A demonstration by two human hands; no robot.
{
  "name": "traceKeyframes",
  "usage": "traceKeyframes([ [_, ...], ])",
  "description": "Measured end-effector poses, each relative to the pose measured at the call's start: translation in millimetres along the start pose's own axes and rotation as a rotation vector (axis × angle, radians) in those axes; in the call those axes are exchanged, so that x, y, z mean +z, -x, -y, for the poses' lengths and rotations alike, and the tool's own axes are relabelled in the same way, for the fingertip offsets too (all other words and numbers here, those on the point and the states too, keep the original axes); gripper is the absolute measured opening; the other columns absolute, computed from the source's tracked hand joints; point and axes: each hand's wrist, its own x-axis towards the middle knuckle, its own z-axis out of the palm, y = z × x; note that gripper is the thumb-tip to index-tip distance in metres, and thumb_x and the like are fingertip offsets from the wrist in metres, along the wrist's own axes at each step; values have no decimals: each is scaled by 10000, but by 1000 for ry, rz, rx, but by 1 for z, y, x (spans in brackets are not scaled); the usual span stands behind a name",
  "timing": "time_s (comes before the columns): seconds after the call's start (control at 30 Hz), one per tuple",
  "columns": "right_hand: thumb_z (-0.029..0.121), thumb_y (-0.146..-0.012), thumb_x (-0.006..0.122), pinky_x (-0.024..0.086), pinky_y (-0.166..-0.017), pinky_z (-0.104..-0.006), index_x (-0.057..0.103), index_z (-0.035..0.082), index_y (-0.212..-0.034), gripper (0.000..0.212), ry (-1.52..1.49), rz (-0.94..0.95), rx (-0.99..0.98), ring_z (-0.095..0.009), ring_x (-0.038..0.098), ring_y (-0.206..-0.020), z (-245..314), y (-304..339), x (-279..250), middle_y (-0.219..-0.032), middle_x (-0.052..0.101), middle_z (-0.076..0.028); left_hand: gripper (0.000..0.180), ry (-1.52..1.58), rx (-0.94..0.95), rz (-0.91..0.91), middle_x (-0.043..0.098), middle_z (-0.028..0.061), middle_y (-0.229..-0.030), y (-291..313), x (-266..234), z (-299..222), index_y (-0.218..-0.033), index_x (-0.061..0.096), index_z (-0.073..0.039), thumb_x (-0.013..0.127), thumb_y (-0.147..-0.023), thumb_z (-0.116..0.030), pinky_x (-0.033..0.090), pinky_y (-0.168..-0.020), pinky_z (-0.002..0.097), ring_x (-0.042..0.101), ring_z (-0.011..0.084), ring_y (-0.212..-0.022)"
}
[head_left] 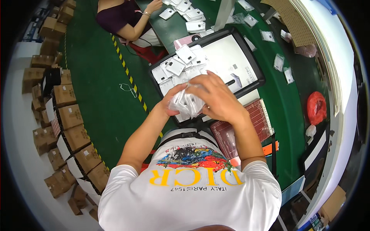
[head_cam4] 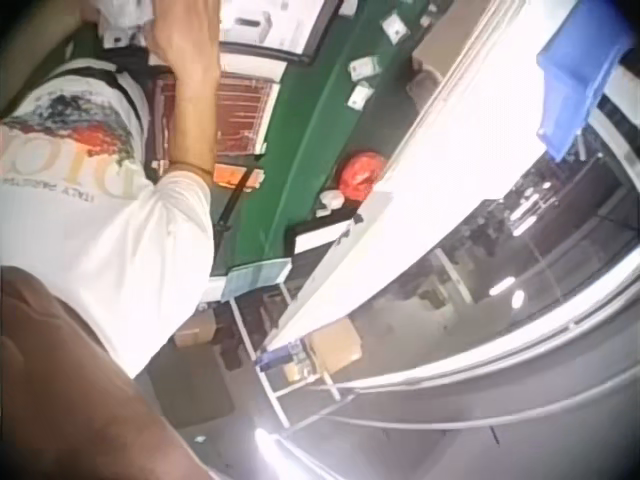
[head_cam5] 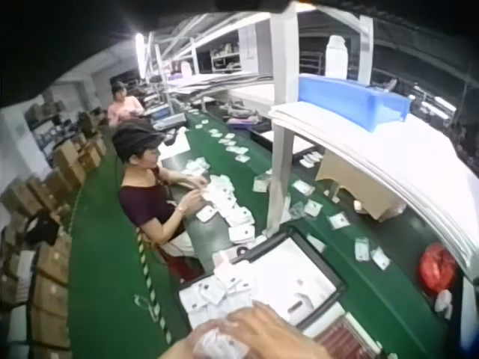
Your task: The person gathers packaged items from a table, stacks them together, packs them into a cardboard box, and retrieves paper sheets from an overhead shelf.
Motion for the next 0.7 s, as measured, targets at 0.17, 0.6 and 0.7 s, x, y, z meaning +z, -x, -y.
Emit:
traceKeyframes([
  [0.17,15,-614,745,276,-1149,-581,632,189,-1163,586,83,125,-70,-348,425,-1344,27,-4,18,-1345,514,-111,535,105,-44,52,602,218,-1274,22,-26,16,-1379,458,-26,515,-968,-366,509,-978,527,630,360,-1135],
  [0.6,82,-800,633,281,-1136,-566,447,127,-1439,667,276,88,138,-398,336,-1407,64,21,29,-1502,375,-193,786,-78,100,115,510,299,-1351,47,-69,29,-1453,349,13,628,-853,-410,499,-984,526,596,421,-1160],
  [0.7,146,-829,678,320,-1111,-546,419,70,-1447,674,84,-70,351,-423,369,-1373,73,30,41,-1485,367,-245,697,-53,78,104,551,283,-1316,40,-38,26,-1423,398,29,623,-883,-350,501,-984,509,628,385,-1126],
])
